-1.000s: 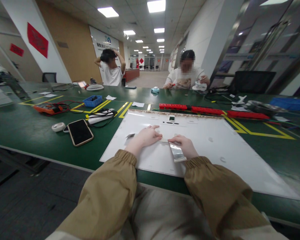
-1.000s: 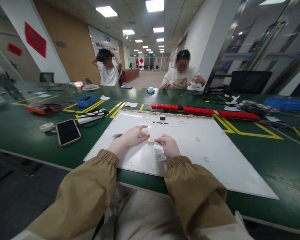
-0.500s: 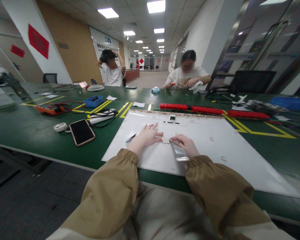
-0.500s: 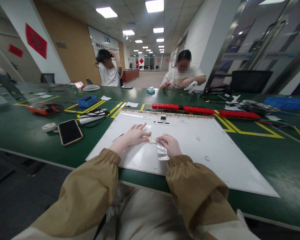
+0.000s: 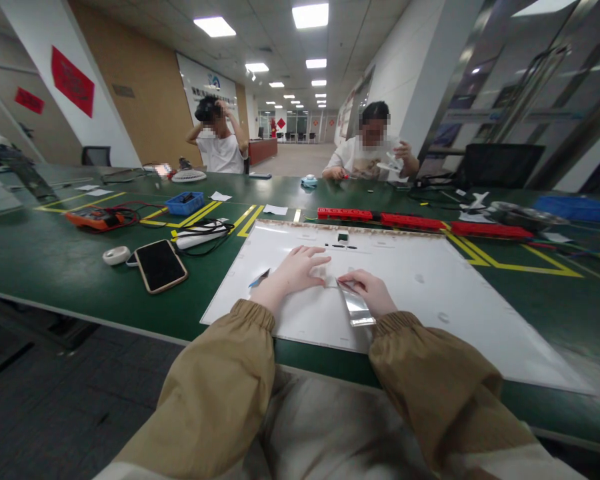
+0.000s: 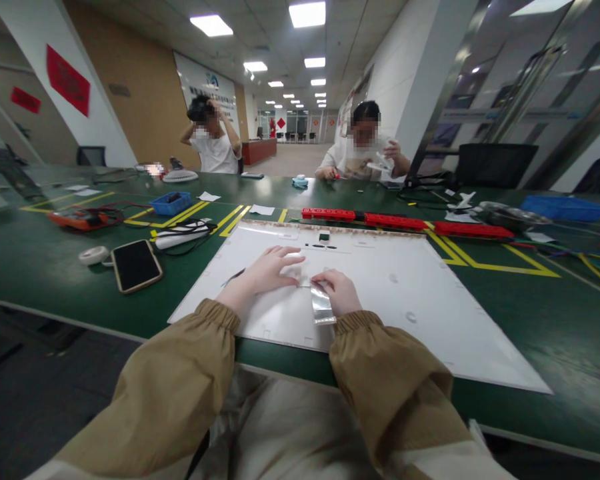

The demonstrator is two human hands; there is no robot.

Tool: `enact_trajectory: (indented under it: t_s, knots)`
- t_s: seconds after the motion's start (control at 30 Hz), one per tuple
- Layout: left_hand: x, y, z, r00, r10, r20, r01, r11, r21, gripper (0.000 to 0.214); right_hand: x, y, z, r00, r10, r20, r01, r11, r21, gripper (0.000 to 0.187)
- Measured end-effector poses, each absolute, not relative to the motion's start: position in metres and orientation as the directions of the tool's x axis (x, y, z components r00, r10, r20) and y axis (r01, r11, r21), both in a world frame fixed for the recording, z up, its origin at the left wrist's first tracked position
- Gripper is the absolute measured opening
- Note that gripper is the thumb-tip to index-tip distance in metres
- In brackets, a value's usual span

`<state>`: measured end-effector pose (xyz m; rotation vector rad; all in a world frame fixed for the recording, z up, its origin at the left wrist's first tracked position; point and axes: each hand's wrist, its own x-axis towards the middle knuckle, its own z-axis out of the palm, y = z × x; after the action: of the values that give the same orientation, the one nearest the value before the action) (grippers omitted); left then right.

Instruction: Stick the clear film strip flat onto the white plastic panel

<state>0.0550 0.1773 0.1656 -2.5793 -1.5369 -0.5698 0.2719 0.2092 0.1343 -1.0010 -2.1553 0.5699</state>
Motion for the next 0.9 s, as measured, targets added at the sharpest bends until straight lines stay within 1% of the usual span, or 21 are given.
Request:
enact_trajectory:
  t_s: [0.13, 0.23, 0.37, 0.63, 0.9]
  knots:
    - [0.059, 0.173, 0.170, 0.452, 0.801, 0.393, 0.839, -0.531, 0.119, 0.034, 0.271, 0.207, 0.135, -0.451, 0.800, 0.396, 0.487, 0.592, -0.642, 0.033]
    - [0.060, 0.173, 0.169, 0.489, 0.797, 0.356, 0.822, -0.557, 0.120, 0.018, 0.270, 0.208, 0.134, -0.447, 0.803, 0.394, 0.484, 0.587, -0.649, 0.033]
    - [0.061, 0.173, 0.167, 0.514, 0.804, 0.298, 0.817, -0.565, 0.114, 0.019, 0.269, 0.208, 0.132, -0.433, 0.809, 0.397, 0.484, 0.581, -0.655, 0.033]
    - [0.075, 0.164, 0.175, 0.416, 0.865, 0.280, 0.894, -0.445, 0.045, 0.027, 0.267, 0.206, 0.132, -0.414, 0.817, 0.402, 0.487, 0.572, -0.660, 0.032]
    - [0.087, 0.164, 0.177, 0.342, 0.905, 0.253, 0.938, -0.345, -0.031, 0.020, 0.267, 0.206, 0.134, -0.416, 0.815, 0.404, 0.466, 0.572, -0.674, 0.031]
